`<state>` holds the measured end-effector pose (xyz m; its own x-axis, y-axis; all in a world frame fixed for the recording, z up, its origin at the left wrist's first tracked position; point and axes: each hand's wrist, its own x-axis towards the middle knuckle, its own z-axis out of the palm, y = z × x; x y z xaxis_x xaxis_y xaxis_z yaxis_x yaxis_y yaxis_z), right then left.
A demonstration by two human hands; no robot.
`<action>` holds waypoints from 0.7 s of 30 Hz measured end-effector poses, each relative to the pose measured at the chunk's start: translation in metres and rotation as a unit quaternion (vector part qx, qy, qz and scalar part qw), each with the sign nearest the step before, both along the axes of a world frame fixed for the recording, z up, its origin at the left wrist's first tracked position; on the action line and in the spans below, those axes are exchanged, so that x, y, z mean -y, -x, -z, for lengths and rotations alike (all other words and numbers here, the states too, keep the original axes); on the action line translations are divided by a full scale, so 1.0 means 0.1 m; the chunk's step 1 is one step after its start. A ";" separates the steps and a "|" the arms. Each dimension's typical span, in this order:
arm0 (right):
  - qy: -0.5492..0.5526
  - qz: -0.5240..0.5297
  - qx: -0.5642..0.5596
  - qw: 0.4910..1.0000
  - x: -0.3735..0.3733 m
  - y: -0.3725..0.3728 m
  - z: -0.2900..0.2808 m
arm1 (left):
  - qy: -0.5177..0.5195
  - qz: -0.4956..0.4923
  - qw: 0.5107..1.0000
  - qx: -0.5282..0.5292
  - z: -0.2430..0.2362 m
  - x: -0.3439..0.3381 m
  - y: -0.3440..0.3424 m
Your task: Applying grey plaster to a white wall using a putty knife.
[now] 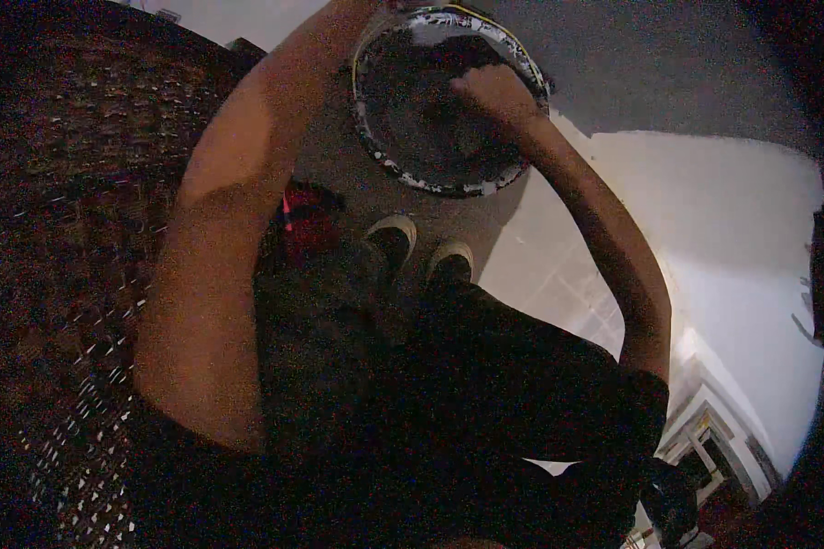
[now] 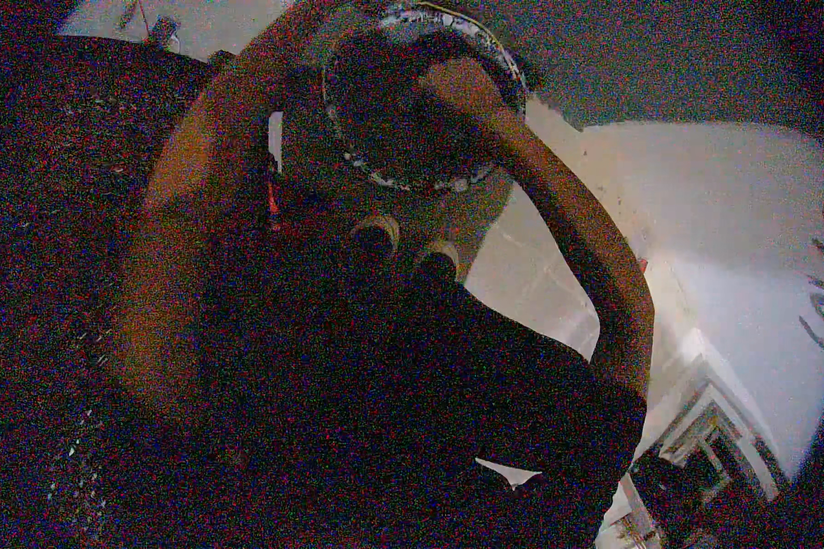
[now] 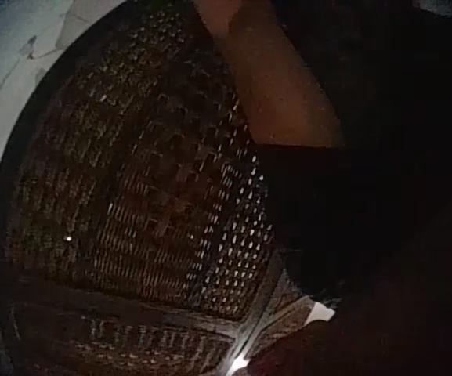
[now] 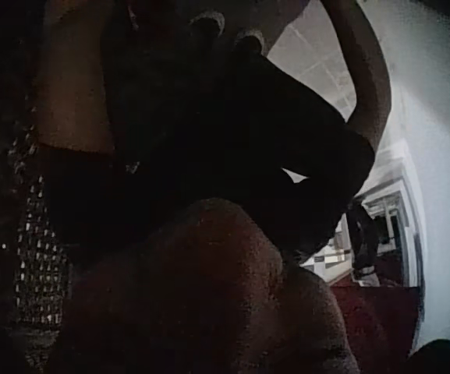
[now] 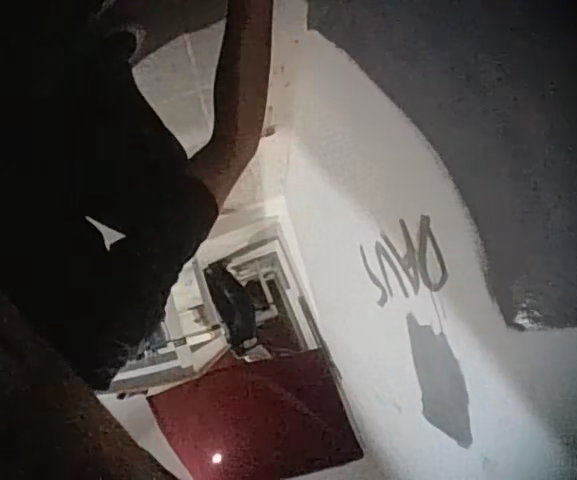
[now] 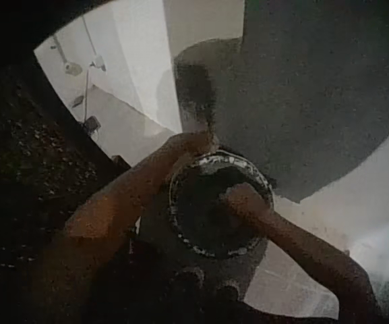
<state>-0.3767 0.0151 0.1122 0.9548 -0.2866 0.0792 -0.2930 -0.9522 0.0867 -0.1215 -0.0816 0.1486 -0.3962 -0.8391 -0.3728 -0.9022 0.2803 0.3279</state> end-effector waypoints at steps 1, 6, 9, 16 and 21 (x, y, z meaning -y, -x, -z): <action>-0.003 0.016 -0.042 0.999 0.02 -0.05 -0.07 | -0.014 -0.009 1.000 -0.006 -0.05 -0.10 -0.03; 0.035 0.032 -0.084 0.995 0.06 -0.05 -0.19 | -0.081 -0.050 0.994 -0.051 -0.06 -0.46 -0.18; -0.051 0.036 -0.037 0.997 0.08 0.08 -0.14 | -0.116 -0.067 0.987 -0.084 -0.02 -0.57 -0.24; -0.014 0.156 -0.129 0.979 0.10 0.27 -0.57 | -0.157 -0.095 0.970 -0.161 -0.30 -0.54 -0.49; -0.048 0.210 -0.060 0.975 -0.08 0.40 -0.95 | -0.157 -0.101 0.959 -0.212 -0.66 -0.31 -0.66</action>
